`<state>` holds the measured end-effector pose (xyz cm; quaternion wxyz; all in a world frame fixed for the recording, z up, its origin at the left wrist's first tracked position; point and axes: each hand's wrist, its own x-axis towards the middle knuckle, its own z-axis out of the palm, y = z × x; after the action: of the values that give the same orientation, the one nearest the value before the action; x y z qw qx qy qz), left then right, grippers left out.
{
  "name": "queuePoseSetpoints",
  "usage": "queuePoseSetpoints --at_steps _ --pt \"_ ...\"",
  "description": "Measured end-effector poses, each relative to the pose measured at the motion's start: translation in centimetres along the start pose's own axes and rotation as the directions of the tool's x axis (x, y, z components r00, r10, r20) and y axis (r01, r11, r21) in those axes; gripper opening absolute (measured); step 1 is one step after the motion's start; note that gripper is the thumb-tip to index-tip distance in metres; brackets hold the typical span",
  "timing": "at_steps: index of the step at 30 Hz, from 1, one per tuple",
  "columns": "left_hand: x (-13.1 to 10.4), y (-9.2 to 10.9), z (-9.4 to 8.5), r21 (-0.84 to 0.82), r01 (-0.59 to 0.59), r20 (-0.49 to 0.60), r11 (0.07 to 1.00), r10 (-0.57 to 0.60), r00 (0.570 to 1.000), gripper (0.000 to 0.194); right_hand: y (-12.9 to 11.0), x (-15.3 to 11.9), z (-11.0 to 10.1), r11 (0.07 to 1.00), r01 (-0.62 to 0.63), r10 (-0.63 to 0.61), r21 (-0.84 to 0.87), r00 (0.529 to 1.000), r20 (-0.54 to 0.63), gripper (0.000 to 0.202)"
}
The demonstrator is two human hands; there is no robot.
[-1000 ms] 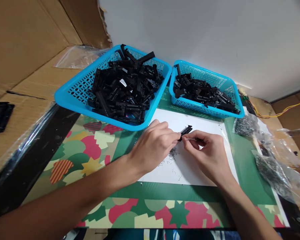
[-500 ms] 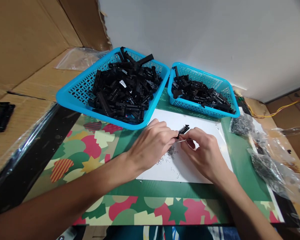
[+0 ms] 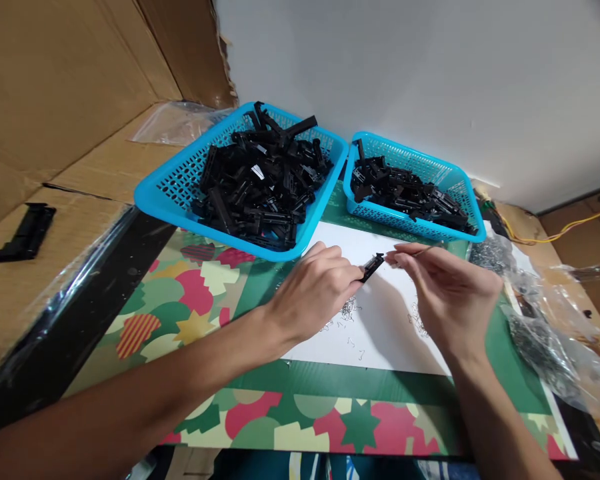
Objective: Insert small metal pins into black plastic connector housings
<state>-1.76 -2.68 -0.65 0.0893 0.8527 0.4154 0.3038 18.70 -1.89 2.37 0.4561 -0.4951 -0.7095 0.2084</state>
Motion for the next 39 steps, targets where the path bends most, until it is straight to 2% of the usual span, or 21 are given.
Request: queuePoseSetpoints --at_steps 3,9,19,27,34,39 --pt "0.0 0.0 0.0 -0.019 0.005 0.014 1.000 -0.005 1.000 0.011 0.0 -0.7 1.5 0.980 -0.135 0.142 0.145 0.989 -0.036 0.009" --pt "0.0 -0.1 0.0 -0.037 0.022 0.025 0.999 -0.021 0.999 0.008 0.2 -1.0 2.4 0.960 -0.187 0.198 0.207 0.980 -0.034 0.015" --pt "0.4 0.0 -0.1 -0.038 0.029 0.039 0.999 -0.027 0.999 0.007 -0.8 -1.5 3.1 0.996 -0.082 0.084 0.025 0.992 -0.093 0.009" --pt "0.3 0.0 0.0 -0.039 0.052 0.034 0.998 -0.051 0.998 0.013 -0.9 -1.6 3.2 0.996 -0.091 0.088 -0.018 0.988 -0.127 0.010" --pt "0.2 0.1 0.0 -0.042 0.022 0.064 0.999 -0.019 0.998 0.010 -0.7 -0.9 2.6 0.996 -0.077 0.076 -0.035 0.997 -0.030 0.009" --pt "0.2 0.0 0.1 -0.037 0.023 0.068 0.999 -0.020 0.997 0.012 -0.7 -1.3 2.9 0.996 -0.030 0.027 -0.085 0.999 -0.040 0.011"
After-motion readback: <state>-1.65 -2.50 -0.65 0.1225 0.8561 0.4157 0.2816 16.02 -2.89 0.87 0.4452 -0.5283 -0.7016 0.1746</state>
